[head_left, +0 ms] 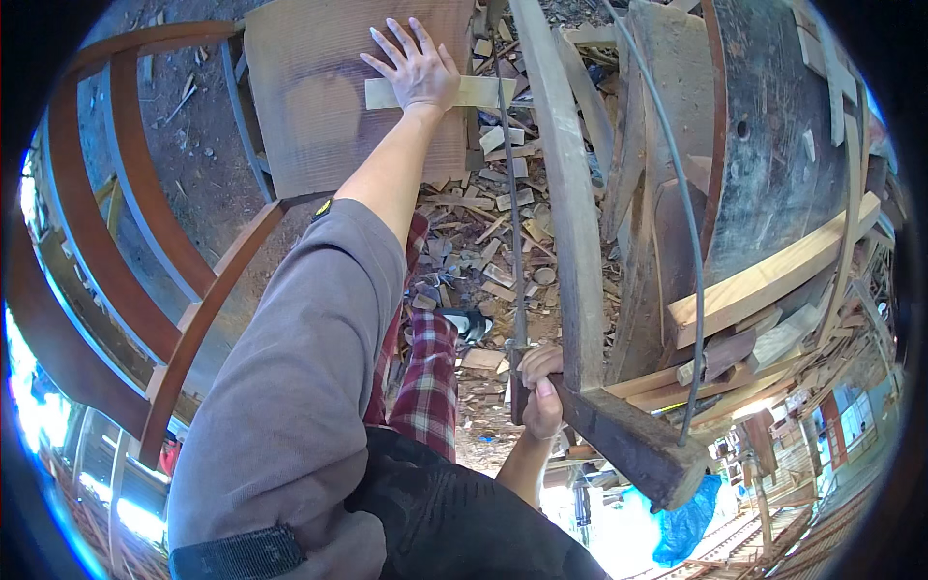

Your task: The recorder uses a hand saw to cut a small piece of wood in a workshop environment.

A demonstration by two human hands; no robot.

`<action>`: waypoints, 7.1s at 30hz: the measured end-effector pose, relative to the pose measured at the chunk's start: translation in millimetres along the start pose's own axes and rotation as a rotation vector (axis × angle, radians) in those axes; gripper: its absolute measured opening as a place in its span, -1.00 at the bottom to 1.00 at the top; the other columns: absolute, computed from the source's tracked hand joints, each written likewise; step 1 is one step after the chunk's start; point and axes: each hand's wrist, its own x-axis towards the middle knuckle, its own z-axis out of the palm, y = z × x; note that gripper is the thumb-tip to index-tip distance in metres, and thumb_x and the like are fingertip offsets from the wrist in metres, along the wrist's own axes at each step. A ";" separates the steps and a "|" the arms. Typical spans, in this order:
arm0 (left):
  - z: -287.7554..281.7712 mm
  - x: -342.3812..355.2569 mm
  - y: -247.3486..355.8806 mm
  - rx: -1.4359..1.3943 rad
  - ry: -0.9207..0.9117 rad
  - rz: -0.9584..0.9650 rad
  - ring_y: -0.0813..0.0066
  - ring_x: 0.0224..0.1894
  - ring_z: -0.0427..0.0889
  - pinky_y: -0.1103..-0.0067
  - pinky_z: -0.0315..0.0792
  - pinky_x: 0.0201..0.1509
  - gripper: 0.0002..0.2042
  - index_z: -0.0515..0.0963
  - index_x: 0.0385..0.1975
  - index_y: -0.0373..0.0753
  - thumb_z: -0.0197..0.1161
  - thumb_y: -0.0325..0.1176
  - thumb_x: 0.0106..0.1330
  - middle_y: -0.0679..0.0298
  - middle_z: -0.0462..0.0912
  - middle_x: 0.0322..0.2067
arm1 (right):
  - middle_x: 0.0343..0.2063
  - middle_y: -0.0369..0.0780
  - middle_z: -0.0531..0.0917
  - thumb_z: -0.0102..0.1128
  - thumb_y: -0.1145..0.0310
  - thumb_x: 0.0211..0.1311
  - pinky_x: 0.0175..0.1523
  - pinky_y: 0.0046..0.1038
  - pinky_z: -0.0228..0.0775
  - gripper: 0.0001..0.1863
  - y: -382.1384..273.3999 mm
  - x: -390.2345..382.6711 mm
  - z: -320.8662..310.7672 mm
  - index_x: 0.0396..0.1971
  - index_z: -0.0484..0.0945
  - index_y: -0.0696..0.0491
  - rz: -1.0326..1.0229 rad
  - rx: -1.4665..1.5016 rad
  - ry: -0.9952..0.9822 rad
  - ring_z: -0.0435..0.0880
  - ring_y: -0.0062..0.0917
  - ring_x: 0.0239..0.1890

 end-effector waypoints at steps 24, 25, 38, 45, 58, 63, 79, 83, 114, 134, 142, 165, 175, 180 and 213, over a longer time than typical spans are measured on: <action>-2.1 -3.3 2.3 0.022 -0.042 0.011 -0.36 0.44 -0.27 -0.30 -0.44 0.32 -0.39 0.13 0.38 -0.30 -0.10 -0.13 0.36 -0.18 -0.04 0.40 | -0.66 -0.26 0.42 0.07 0.46 0.05 -0.48 -0.52 0.30 -0.89 52.8 133.3 55.5 -0.51 0.35 0.16 -0.116 -0.022 0.068 0.39 -0.59 -0.64; -4.6 0.1 2.5 -0.031 -0.031 0.009 -0.36 0.44 -0.27 -0.31 -0.44 0.32 -0.39 0.13 0.38 -0.31 -0.10 -0.14 0.36 -0.17 -0.03 0.40 | -0.66 -0.26 0.42 0.05 0.46 0.05 -0.48 -0.51 0.30 -0.90 55.2 131.9 51.8 -0.53 0.35 0.15 -0.046 0.129 0.074 0.38 -0.59 -0.64; -4.4 0.6 0.9 0.210 -0.057 0.046 -0.41 0.43 -0.27 -0.34 -0.42 0.30 -0.38 0.15 0.36 -0.33 -0.08 -0.14 0.35 -0.22 -0.02 0.39 | -0.66 -0.24 0.40 0.10 0.31 0.07 -0.39 -0.42 0.30 -0.79 17.8 10.2 -2.5 -0.62 0.34 0.08 -0.120 -0.059 -0.078 0.38 -0.49 -0.55; -0.7 2.5 1.0 0.039 -0.016 0.038 -0.42 0.42 -0.27 -0.34 -0.42 0.30 -0.37 0.13 0.37 -0.35 -0.09 -0.12 0.35 -0.22 -0.02 0.39 | -0.62 -0.23 0.37 0.08 0.29 0.08 -0.31 -0.40 0.27 -0.79 27.1 31.0 20.0 -0.54 0.36 0.12 -0.003 0.210 -0.014 0.33 -0.47 -0.56; -18.0 -0.8 14.9 0.018 -0.086 0.007 -0.30 0.45 -0.24 -0.21 -0.33 0.39 -0.30 0.07 0.36 -0.42 0.02 -0.15 0.28 -0.15 -0.08 0.42 | -0.60 -0.24 0.43 0.11 0.34 0.06 -0.44 -0.49 0.26 -0.83 90.4 96.1 29.4 -0.53 0.38 0.11 -0.213 0.009 -0.047 0.36 -0.53 -0.59; -21.5 0.4 13.7 0.007 -0.061 -0.031 -0.21 0.47 -0.24 -0.20 -0.34 0.40 -0.37 0.10 0.37 -0.38 -0.04 -0.18 0.34 -0.07 -0.05 0.43 | -0.62 -0.27 0.44 0.10 0.35 0.07 -0.40 -0.55 0.33 -0.83 91.5 99.5 3.8 -0.53 0.41 0.15 -0.271 -0.392 -0.120 0.41 -0.55 -0.58; -17.0 -3.7 8.7 0.022 -0.014 -0.016 -0.23 0.46 -0.23 -0.21 -0.34 0.39 -0.36 0.12 0.36 -0.39 -0.03 -0.16 0.33 -0.09 -0.04 0.42 | -0.62 -0.20 0.60 0.25 0.33 0.00 -0.30 -0.35 0.52 -0.79 77.0 9.6 -28.7 -0.56 0.56 0.19 -0.146 0.139 -0.009 0.63 -0.41 -0.51; -17.9 -3.7 9.5 0.026 -0.007 0.003 -0.28 0.45 -0.23 -0.19 -0.34 0.40 -0.34 0.11 0.35 -0.43 -0.02 -0.13 0.33 -0.14 -0.04 0.41 | -0.64 -0.20 0.58 0.29 0.34 0.00 -0.34 -0.35 0.50 -0.79 135.2 3.9 -14.9 -0.58 0.54 0.20 -0.244 0.247 -0.023 0.60 -0.42 -0.55; -1.8 -5.4 0.9 0.056 -0.007 0.007 -0.22 0.46 -0.21 -0.21 -0.39 0.38 -0.41 0.13 0.37 -0.32 -0.17 -0.16 0.38 -0.03 0.00 0.42 | -0.42 -0.24 0.54 0.16 0.52 0.13 -0.27 -0.50 0.47 -0.76 -0.5 64.7 13.9 -0.17 0.43 0.15 0.073 0.127 -0.065 0.54 -0.61 -0.45; -19.4 -0.2 9.1 0.135 -0.181 -0.010 -0.28 0.46 -0.30 -0.25 -0.45 0.36 -0.33 0.08 0.40 -0.29 -0.09 -0.10 0.31 -0.08 -0.07 0.43 | -0.63 -0.24 0.39 0.15 0.32 0.22 -0.36 -0.47 0.31 -0.75 21.2 46.2 40.0 -0.55 0.33 0.10 0.030 0.101 0.271 0.38 -0.53 -0.56; -17.3 2.6 13.4 0.087 -0.146 0.008 -0.35 0.44 -0.28 -0.29 -0.44 0.33 -0.35 0.11 0.37 -0.34 -0.08 -0.13 0.32 -0.13 -0.05 0.42 | -0.63 -0.23 0.42 0.10 0.37 0.20 -0.35 -0.48 0.34 -0.81 29.3 34.6 28.5 -0.52 0.34 0.11 -0.023 -0.242 0.208 0.40 -0.55 -0.57; -26.5 4.0 16.6 0.080 -0.142 0.003 -0.35 0.44 -0.26 -0.24 -0.40 0.36 -0.33 0.10 0.36 -0.40 -0.05 -0.15 0.30 -0.15 -0.05 0.41 | -0.67 -0.21 0.42 0.02 0.40 0.16 -0.39 -0.47 0.33 -0.84 -2.4 39.1 21.2 -0.55 0.34 0.12 -0.011 -0.094 0.236 0.37 -0.55 -0.62; -24.0 3.0 14.3 -0.004 -0.082 -0.003 -0.28 0.46 -0.28 -0.18 -0.38 0.41 -0.30 0.06 0.37 -0.43 -0.01 -0.17 0.27 -0.12 -0.12 0.43 | -0.70 -0.26 0.43 0.04 0.52 0.19 -0.52 -0.54 0.31 -0.85 21.9 124.6 50.7 -0.57 0.35 0.10 0.074 0.005 0.254 0.38 -0.59 -0.69; -20.1 -2.8 11.2 0.029 -0.083 0.002 -0.24 0.47 -0.27 -0.19 -0.37 0.40 -0.31 0.08 0.36 -0.42 -0.01 -0.18 0.26 -0.11 -0.09 0.43 | -0.70 -0.26 0.43 0.07 0.54 0.17 -0.53 -0.55 0.30 -0.82 32.6 112.4 55.6 -0.60 0.34 0.11 0.035 0.025 0.293 0.38 -0.61 -0.68; -28.9 3.4 10.3 0.010 -0.097 -0.004 -0.35 0.44 -0.25 -0.26 -0.36 0.36 -0.29 0.14 0.32 -0.48 0.04 -0.21 0.17 -0.17 -0.06 0.41 | -0.72 -0.29 0.45 0.12 0.51 0.20 -0.59 -0.60 0.23 -0.85 10.5 130.7 71.8 -0.53 0.38 0.16 0.045 -0.029 0.243 0.38 -0.65 -0.72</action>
